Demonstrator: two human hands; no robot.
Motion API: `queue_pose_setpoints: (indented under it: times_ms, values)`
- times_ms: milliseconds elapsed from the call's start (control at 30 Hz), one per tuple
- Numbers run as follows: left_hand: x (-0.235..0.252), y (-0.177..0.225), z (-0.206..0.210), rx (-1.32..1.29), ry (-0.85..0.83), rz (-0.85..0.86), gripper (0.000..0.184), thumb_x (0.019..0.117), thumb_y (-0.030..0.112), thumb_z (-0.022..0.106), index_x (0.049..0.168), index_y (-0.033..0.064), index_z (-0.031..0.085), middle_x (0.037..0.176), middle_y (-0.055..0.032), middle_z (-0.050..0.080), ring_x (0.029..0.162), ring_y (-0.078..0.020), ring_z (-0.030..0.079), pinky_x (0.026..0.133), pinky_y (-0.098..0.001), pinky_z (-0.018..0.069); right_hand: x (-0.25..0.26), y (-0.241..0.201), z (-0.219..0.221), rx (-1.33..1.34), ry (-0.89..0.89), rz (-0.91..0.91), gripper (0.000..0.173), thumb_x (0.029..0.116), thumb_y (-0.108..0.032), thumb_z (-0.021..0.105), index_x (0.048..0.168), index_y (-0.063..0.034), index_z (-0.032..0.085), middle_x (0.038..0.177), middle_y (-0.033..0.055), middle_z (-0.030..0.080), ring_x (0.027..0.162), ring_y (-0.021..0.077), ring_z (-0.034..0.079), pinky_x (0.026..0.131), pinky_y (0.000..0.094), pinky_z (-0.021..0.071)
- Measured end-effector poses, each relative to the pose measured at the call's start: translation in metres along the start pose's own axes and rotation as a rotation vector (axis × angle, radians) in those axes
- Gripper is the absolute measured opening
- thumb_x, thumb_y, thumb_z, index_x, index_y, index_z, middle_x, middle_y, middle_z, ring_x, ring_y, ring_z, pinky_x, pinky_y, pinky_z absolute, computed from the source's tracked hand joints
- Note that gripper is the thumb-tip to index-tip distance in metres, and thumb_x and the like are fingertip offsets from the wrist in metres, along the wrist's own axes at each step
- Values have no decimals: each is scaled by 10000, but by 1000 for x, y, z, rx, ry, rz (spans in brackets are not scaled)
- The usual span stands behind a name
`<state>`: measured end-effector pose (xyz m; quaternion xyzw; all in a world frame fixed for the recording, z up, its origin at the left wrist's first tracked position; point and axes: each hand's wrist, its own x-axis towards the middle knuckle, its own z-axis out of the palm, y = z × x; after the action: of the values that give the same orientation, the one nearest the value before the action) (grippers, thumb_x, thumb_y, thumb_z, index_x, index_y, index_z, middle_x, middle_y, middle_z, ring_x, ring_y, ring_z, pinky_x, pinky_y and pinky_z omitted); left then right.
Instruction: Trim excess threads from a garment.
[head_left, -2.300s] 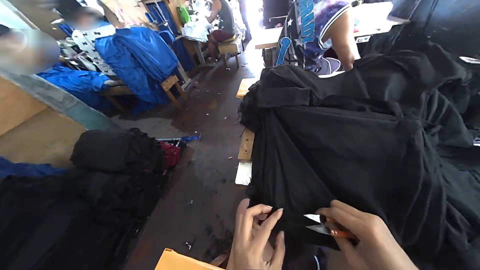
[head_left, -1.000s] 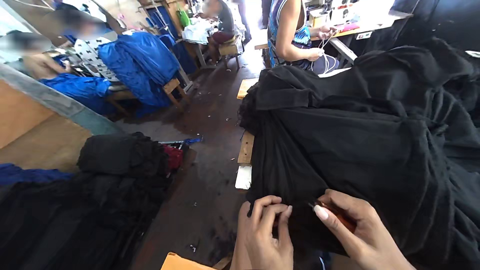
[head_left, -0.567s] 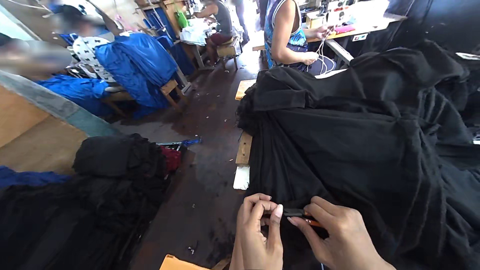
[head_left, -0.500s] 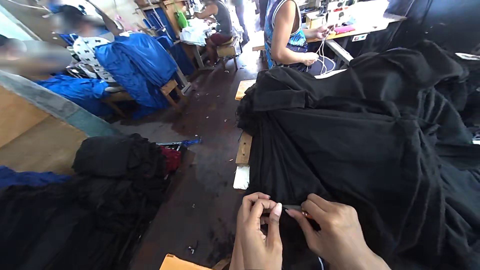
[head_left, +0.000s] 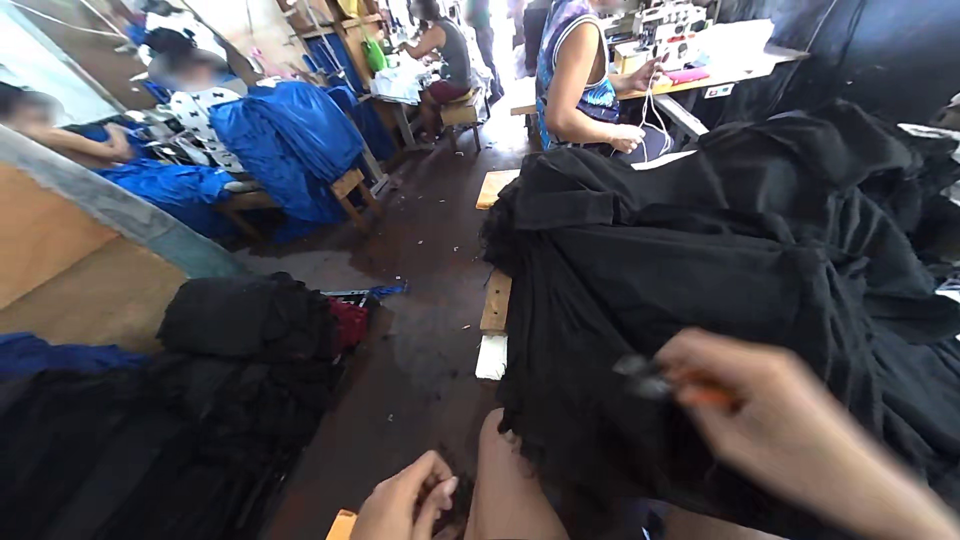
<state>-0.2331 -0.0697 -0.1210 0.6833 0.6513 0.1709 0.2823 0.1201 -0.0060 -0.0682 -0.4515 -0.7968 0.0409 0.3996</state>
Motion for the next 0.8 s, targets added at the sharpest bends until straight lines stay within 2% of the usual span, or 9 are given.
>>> queue_pose_setpoints:
  times_ms: [33,133,200,267,400,500,600,667,800]
  values:
    - [-4,-9,-6,45,7,-51,177,989,85,605,1042,-56,697,882,-174,732,796,-317,724,781,-523,579,10,14,-28,-91,101,53,135,865,-132,560,936,-104,671,761,-28,620,598,46,563,504,255,496]
    - [-11,-27,-18,129,40,-186,242,1003,82,591,1169,-49,709,1096,-259,687,966,-404,692,897,-570,542,23,89,-69,-287,325,333,204,971,-108,529,1060,64,594,840,211,591,663,303,550,593,496,449]
    - [-10,-29,-18,129,76,-195,268,1006,91,590,1215,-30,706,1193,-289,643,1018,-417,676,917,-550,544,24,116,-58,-283,262,482,172,951,52,567,1083,152,614,919,359,622,792,516,618,700,692,466]
    - [-7,-22,-13,93,120,-149,266,1005,101,589,1213,-3,719,1221,-279,623,1008,-398,671,887,-521,559,21,119,-53,-218,194,536,153,942,112,566,1079,127,633,875,312,636,745,436,612,674,631,461]
    - [-1,5,6,-35,230,19,223,979,76,602,1133,25,755,1143,-202,653,939,-276,676,808,-413,577,-8,108,-66,-2,288,480,377,926,-63,594,1298,-21,554,860,23,636,622,-10,519,591,193,455]
    - [3,27,22,-129,297,135,193,955,50,622,1088,15,758,1121,-168,655,903,-186,678,768,-309,588,-23,50,-56,-13,384,350,383,971,-220,618,1243,46,574,797,2,553,594,-24,466,533,155,403]
    - [6,48,35,-203,380,221,194,923,1,625,1069,-1,753,1104,-159,648,894,-122,662,743,-230,570,-38,-29,-14,98,58,152,212,937,-155,705,1000,47,691,855,137,702,680,106,651,582,243,552]
    - [9,60,43,-240,456,281,192,891,-29,623,1039,-11,743,1079,-149,643,906,-92,647,747,-188,554,-52,-44,27,43,-142,13,193,868,-161,764,982,-11,722,832,159,695,645,240,679,532,359,553]
    - [9,74,55,-297,561,399,200,833,66,714,1026,23,687,1059,-123,611,1022,-84,581,822,-158,484,-62,-37,52,151,-206,0,38,857,-22,668,886,2,673,768,142,666,582,222,641,486,337,511]
